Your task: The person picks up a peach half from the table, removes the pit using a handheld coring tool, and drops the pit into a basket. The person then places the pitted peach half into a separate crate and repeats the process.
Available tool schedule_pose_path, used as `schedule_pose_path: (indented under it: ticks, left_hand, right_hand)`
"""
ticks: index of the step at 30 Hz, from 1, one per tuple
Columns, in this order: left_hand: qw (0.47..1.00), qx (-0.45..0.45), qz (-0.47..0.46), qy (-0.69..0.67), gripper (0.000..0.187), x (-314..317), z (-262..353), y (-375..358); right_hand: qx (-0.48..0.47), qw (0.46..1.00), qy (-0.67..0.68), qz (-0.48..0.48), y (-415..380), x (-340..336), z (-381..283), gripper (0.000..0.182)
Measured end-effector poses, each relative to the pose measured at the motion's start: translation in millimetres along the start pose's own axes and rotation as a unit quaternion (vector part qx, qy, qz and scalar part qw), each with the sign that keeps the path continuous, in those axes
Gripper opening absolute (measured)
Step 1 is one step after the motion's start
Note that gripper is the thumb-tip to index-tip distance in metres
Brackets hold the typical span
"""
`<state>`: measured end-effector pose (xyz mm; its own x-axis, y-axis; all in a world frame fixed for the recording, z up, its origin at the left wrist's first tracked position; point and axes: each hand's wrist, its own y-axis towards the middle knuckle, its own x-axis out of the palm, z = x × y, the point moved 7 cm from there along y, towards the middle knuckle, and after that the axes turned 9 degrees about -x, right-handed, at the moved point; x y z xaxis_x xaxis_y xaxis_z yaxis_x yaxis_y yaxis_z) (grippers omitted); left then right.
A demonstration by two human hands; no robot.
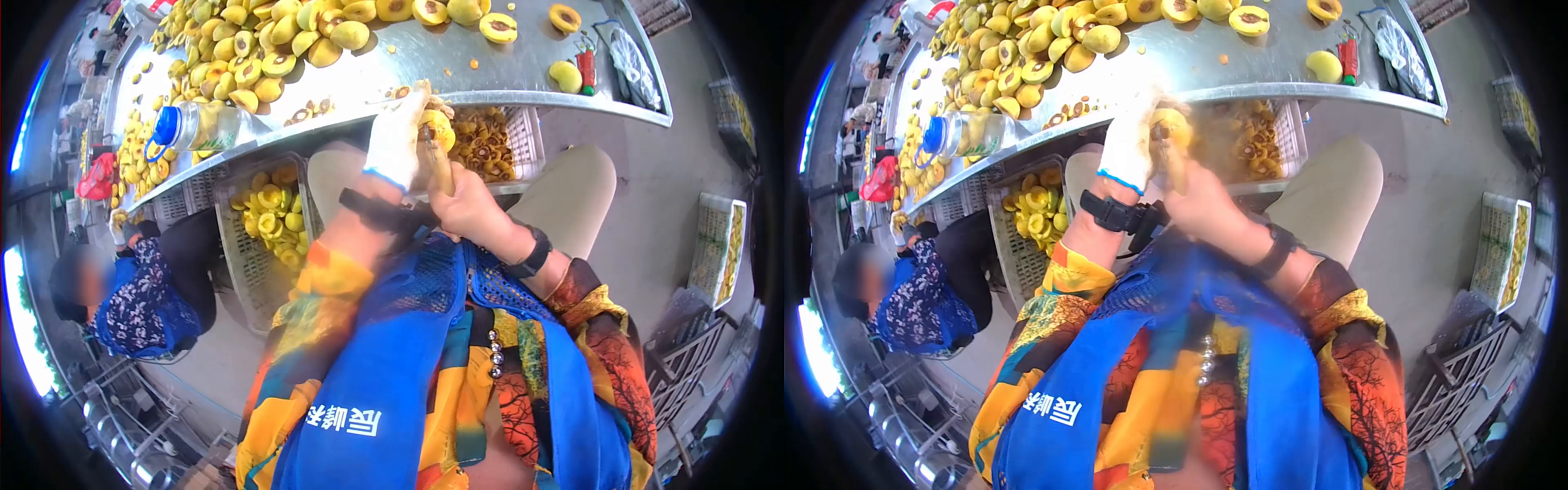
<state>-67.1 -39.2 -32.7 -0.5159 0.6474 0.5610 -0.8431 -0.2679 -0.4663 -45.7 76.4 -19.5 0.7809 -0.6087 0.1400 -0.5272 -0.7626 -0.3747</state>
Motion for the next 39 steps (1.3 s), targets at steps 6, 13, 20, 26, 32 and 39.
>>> schedule_pose_path:
  ticks: [6, 13, 20, 26, 32, 39]
  left_hand:
    - [0.997, 0.019, -0.056, 0.041, 0.026, 16, 24, -22]
    - [0.985, 0.068, 0.006, 0.156, 0.023, 6, 24, -19]
    - [0.96, 0.123, 0.05, 0.247, 0.023, 19, 25, -28]
    - [0.997, 0.017, -0.003, 0.072, 0.025, -1, 11, -20]
    - [0.993, 0.054, 0.078, 0.076, 0.025, -11, 12, -23]
    - [0.977, 0.128, 0.087, 0.148, 0.026, -5, 15, -22]
  right_hand:
    - [-0.024, 0.998, 0.032, -0.049, 10, -2, -1, 0.007]
    - [0.133, 0.965, 0.214, -0.076, -14, 17, -13, 0.012]
    - [0.139, 0.954, 0.265, -0.033, -22, 21, -9, 0.009]
    - [-0.213, 0.943, -0.25, 0.06, 3, 3, 4, 0.012]
    - [-0.122, 0.964, -0.236, 0.01, 11, 2, 7, 0.012]
    - [0.113, 0.983, 0.12, -0.081, -6, 14, 10, 0.006]
